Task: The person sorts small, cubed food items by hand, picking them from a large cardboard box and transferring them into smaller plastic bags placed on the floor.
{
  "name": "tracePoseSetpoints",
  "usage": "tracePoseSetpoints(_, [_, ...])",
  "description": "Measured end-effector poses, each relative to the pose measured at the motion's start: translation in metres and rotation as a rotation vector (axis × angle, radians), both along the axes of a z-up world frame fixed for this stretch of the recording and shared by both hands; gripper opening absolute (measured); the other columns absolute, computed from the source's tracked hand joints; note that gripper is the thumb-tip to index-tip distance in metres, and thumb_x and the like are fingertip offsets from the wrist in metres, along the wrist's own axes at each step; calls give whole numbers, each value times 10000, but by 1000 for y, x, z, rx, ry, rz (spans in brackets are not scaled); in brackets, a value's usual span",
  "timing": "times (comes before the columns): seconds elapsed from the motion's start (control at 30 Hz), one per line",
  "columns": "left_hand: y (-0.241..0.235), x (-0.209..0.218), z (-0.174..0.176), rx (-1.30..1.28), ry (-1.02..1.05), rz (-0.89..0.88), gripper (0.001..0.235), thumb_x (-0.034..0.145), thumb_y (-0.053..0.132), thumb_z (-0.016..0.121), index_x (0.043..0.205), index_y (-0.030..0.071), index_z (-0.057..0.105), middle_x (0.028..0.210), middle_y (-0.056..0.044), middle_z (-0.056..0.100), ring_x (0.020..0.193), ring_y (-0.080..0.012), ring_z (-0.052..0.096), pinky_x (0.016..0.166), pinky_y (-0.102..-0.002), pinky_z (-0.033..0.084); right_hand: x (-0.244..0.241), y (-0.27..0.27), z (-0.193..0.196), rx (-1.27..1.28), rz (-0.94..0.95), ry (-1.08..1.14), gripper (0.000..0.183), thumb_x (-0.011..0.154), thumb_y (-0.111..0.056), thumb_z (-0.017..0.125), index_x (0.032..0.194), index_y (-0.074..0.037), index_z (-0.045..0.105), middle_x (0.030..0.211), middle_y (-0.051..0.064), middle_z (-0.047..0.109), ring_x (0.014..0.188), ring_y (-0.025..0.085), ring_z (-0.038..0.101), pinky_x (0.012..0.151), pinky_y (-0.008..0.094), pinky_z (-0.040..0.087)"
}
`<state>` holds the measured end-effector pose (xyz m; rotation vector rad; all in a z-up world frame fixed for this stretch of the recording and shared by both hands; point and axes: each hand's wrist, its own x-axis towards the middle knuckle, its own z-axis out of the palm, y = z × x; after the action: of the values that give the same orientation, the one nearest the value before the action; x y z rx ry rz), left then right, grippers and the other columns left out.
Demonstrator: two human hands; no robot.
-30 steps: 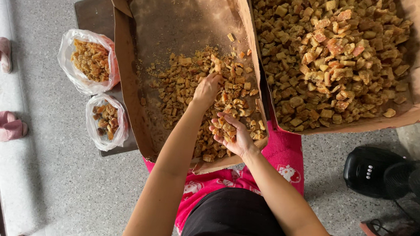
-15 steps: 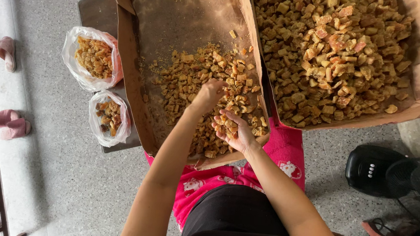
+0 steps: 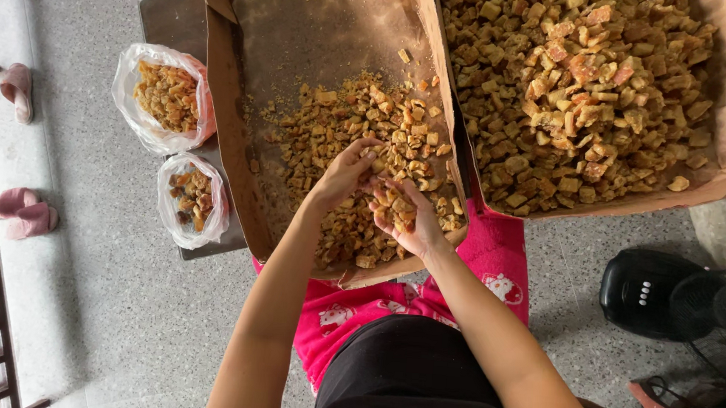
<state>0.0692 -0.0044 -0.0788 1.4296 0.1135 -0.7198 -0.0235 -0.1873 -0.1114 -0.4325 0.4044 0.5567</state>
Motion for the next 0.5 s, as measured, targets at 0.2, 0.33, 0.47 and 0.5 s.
tracePoseSetpoints(0.2, [-15,-32,55,370,-367,-257,317,1073,258,484,1347,122,567,1077,-92,741,794,-140,691,697,-324,610,3,-3,7,135,-105,11,584,902,-625,576,1239,-157,668,1172,104,707,1094,327,670,984,545,548])
tracePoseSetpoints(0.33, [-37,-52,68,451,-421,-413,293,1049,271,515,1292,157,631,1074,-101,769,837,-182,729,772,-364,652,2,-7,0,42,-134,87,578,935,-641,586,1222,-145,659,1119,96,692,1090,279,671,998,537,543])
tracePoseSetpoints(0.47, [-40,-58,69,324,-510,-278,279,1062,224,540,1315,135,618,1186,-92,740,1031,-185,724,884,-394,618,2,-9,-6,88,-120,-3,524,942,-576,628,1229,-141,678,1123,95,696,1077,263,671,995,489,564])
tracePoseSetpoints(0.5, [-37,-58,69,325,-447,-222,282,1057,214,538,1321,144,610,1198,-80,728,1052,-179,711,883,-388,615,2,-9,-6,91,-106,-17,499,940,-556,639,1193,-128,673,1122,104,702,1079,272,680,984,481,578])
